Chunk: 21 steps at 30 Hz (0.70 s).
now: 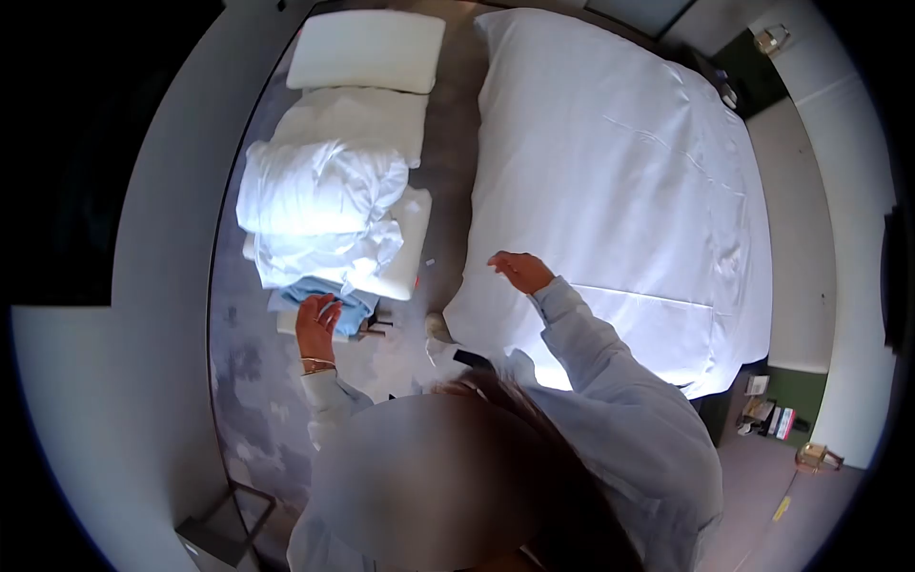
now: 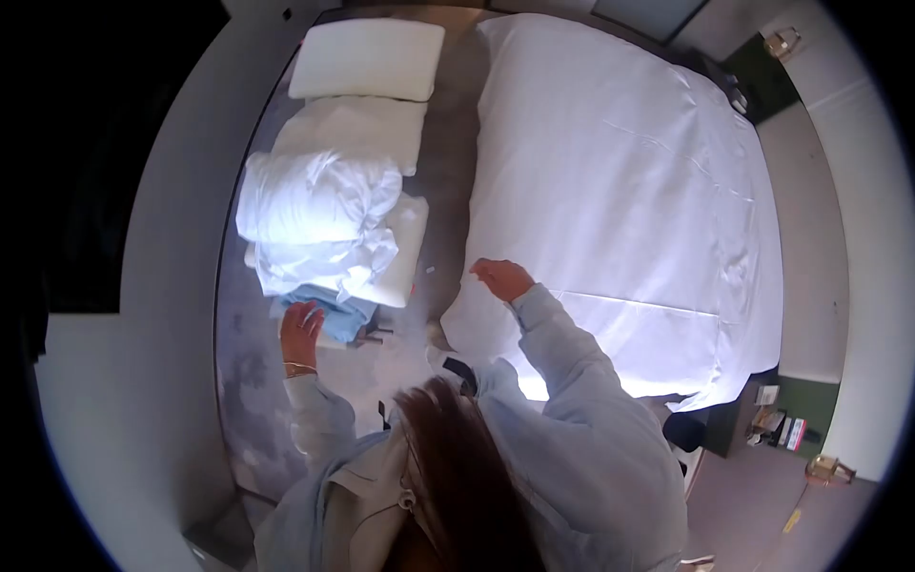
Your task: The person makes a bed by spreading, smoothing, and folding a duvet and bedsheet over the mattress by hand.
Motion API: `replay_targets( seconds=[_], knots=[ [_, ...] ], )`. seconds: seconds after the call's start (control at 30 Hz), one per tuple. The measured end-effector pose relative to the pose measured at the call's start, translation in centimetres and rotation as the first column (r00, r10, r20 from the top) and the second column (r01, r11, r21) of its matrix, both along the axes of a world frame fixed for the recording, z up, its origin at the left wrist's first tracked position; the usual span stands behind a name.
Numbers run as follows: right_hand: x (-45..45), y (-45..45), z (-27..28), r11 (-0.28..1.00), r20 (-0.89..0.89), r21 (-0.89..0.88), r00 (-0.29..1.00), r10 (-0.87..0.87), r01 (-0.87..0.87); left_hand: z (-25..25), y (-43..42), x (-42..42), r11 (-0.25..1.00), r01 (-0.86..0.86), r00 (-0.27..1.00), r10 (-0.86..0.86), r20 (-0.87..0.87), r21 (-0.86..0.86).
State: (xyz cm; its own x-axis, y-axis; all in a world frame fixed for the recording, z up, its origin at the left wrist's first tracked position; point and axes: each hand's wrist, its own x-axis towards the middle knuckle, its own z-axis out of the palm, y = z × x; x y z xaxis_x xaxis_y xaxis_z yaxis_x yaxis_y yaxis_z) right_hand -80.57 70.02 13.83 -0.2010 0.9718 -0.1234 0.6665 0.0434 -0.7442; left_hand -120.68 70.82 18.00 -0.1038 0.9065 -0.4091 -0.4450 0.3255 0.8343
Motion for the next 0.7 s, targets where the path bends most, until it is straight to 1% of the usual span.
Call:
replay_targets(
  seconds=[0.03,0.07,0.1,0.17,0.2,0.23,0.3,0.33,0.37,0.43,0.47,0.53,0.57,0.6,0.63,0.7],
  knots=[
    [0.1,0.8,0.8,0.997,-0.042,-0.025,0.997,0.067,-0.068,1.1,2.0,0.5,0.998,-0.046,0.996,0.048,0.077,-0.034],
    [0.0,1.8,0.6,0.997,-0.064,0.014,0.995,0.078,-0.077,1.1,4.0,1.2,0.988,-0.127,0.985,0.136,0.106,-0.084],
    [0.2,2.6,1.0,0.996,-0.08,0.04,0.994,0.08,-0.077,0.3,6.0,1.2,0.998,-0.015,0.975,0.027,0.221,-0.057],
    [0.4,3.5,2.5,0.998,-0.027,0.07,1.0,0.011,-0.009,-0.5,9.1,2.2,0.992,0.077,0.945,-0.042,0.324,-0.097],
    [0.8,3.9,2.9,0.997,-0.097,0.075,0.995,-0.008,0.015,1.6,10.2,4.5,0.989,0.098,0.936,-0.054,0.348,-0.109],
    [1.1,3.6,3.1,0.997,-0.109,0.063,0.994,-0.028,0.035,1.6,10.5,5.5,0.986,0.116,0.939,-0.069,0.337,-0.122],
    [1.6,4.9,3.4,0.982,-0.328,-0.018,0.926,-0.186,0.19,1.1,13.2,7.2,0.97,0.219,0.94,-0.181,0.289,-0.105],
    [1.9,5.1,1.9,0.963,-0.438,0.005,0.866,-0.24,0.27,0.5,14.6,8.4,0.962,0.174,0.951,-0.109,0.291,-0.21],
    [2.4,5.6,1.8,0.945,-0.47,-0.021,0.831,-0.297,0.326,-0.5,16.3,9.3,0.942,0.203,0.949,-0.123,0.289,-0.267],
    [4.5,6.5,2.0,0.956,-0.552,-0.105,0.783,-0.286,0.275,-1.7,19.9,11.3,0.9,0.285,0.942,-0.198,0.272,-0.332],
    [5.9,7.2,1.5,0.954,-0.552,-0.096,0.783,-0.289,0.284,-2.0,22.1,12.5,0.89,0.304,0.934,-0.208,0.292,-0.339],
    [9.4,9.6,-0.2,0.95,-0.688,-0.144,0.662,-0.297,0.277,-2.2,27.1,15.2,0.891,0.33,0.922,-0.233,0.309,-0.313],
    [11.4,11.2,-1.3,0.907,-0.614,-0.269,0.668,-0.421,0.325,-2.2,29.7,16.6,0.893,0.334,0.919,-0.238,0.313,-0.301],
    [13.3,13.0,-2.4,0.892,-0.649,-0.236,0.621,-0.44,0.385,-2.2,32.5,18.0,0.898,0.313,0.922,-0.209,0.327,-0.308],
    [14.4,15.3,-1.2,0.879,-0.566,-0.169,0.686,-0.458,0.447,-1.3,35.0,19.5,0.912,0.337,0.908,-0.249,0.336,-0.234],
    [17.0,20.4,-0.4,0.831,-0.372,-0.183,0.745,-0.554,0.526,-2.6,41.0,22.2,0.92,0.34,0.891,-0.248,0.381,-0.197]
  ],
)
